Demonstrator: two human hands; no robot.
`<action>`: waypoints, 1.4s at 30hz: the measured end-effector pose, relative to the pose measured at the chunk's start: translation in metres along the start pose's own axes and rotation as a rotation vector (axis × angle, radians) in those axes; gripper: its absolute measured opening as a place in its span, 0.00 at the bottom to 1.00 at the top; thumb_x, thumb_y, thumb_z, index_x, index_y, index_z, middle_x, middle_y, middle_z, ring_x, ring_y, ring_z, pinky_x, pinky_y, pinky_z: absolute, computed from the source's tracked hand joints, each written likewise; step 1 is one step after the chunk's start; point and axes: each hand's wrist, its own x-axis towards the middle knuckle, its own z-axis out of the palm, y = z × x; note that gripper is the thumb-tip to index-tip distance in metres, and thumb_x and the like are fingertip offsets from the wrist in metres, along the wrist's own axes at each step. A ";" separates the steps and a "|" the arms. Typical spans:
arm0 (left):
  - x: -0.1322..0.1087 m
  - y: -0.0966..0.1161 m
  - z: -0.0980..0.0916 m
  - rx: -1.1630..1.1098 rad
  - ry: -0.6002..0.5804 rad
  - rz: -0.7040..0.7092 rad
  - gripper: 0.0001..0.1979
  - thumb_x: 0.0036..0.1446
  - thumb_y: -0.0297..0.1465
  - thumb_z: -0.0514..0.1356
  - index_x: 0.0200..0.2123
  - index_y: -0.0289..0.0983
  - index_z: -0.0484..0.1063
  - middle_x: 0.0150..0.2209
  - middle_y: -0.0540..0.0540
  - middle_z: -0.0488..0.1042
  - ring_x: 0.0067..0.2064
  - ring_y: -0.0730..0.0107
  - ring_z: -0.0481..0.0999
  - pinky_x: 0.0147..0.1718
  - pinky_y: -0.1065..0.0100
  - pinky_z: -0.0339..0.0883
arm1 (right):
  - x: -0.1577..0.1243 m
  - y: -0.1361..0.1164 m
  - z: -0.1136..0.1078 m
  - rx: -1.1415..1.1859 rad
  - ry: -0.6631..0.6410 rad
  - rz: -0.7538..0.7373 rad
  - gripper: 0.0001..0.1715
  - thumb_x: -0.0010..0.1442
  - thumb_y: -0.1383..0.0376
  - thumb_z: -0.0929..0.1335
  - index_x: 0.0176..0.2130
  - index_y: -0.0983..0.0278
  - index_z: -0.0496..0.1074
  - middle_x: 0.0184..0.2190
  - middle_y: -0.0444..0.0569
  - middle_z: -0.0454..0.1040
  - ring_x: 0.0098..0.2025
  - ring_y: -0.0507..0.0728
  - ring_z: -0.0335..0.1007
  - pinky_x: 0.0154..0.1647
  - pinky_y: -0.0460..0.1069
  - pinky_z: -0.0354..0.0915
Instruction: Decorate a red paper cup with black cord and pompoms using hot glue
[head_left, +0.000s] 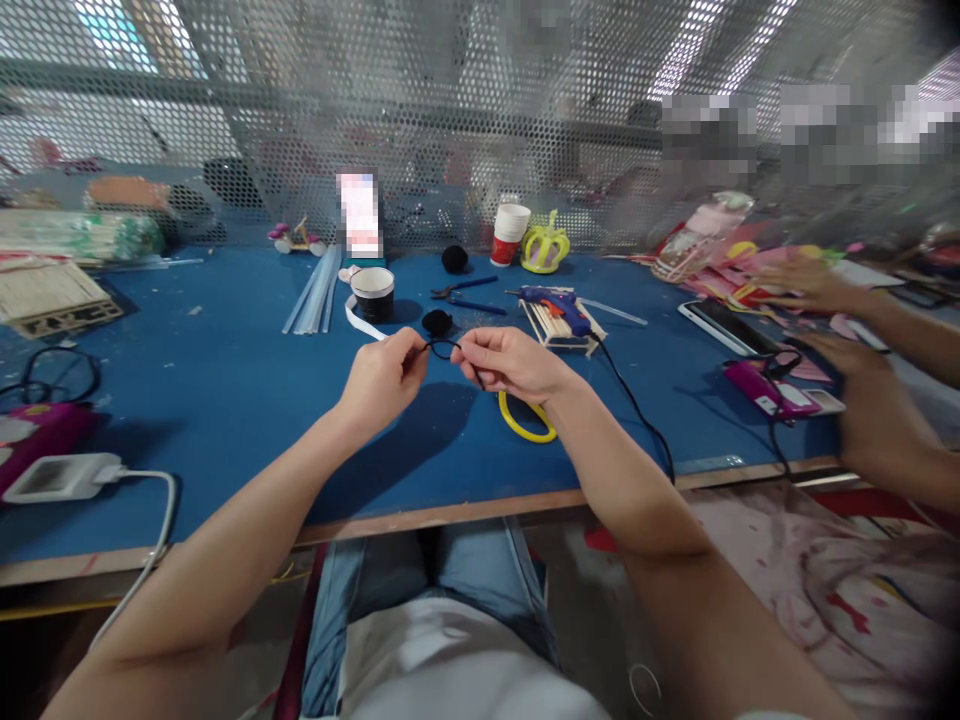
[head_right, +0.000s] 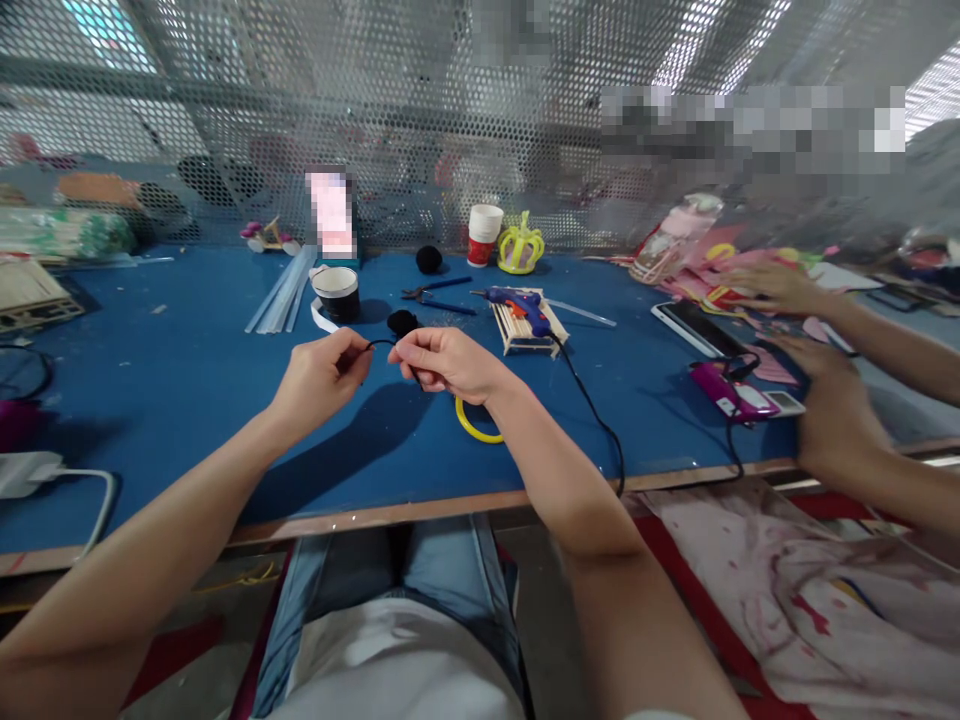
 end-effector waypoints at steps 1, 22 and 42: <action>0.000 -0.001 0.000 -0.006 -0.004 -0.010 0.05 0.55 0.28 0.54 0.30 0.34 0.69 0.20 0.51 0.68 0.22 0.76 0.64 0.24 0.73 0.55 | 0.000 0.000 0.000 0.002 -0.011 0.000 0.13 0.54 0.60 0.71 0.31 0.68 0.72 0.21 0.42 0.69 0.17 0.42 0.54 0.14 0.38 0.50; 0.005 0.000 -0.004 -0.646 -0.141 -0.327 0.10 0.51 0.35 0.61 0.26 0.34 0.67 0.21 0.53 0.66 0.23 0.79 0.63 0.24 0.74 0.56 | 0.000 -0.003 -0.003 0.071 0.041 -0.068 0.10 0.53 0.62 0.71 0.29 0.68 0.72 0.19 0.41 0.69 0.16 0.42 0.55 0.15 0.40 0.49; 0.000 -0.005 0.003 -1.474 -0.430 -0.493 0.12 0.46 0.35 0.68 0.27 0.33 0.71 0.20 0.51 0.68 0.24 0.78 0.67 0.25 0.75 0.59 | -0.001 0.005 0.011 -0.869 0.376 -0.661 0.07 0.57 0.62 0.68 0.32 0.64 0.74 0.29 0.46 0.76 0.29 0.50 0.68 0.31 0.45 0.63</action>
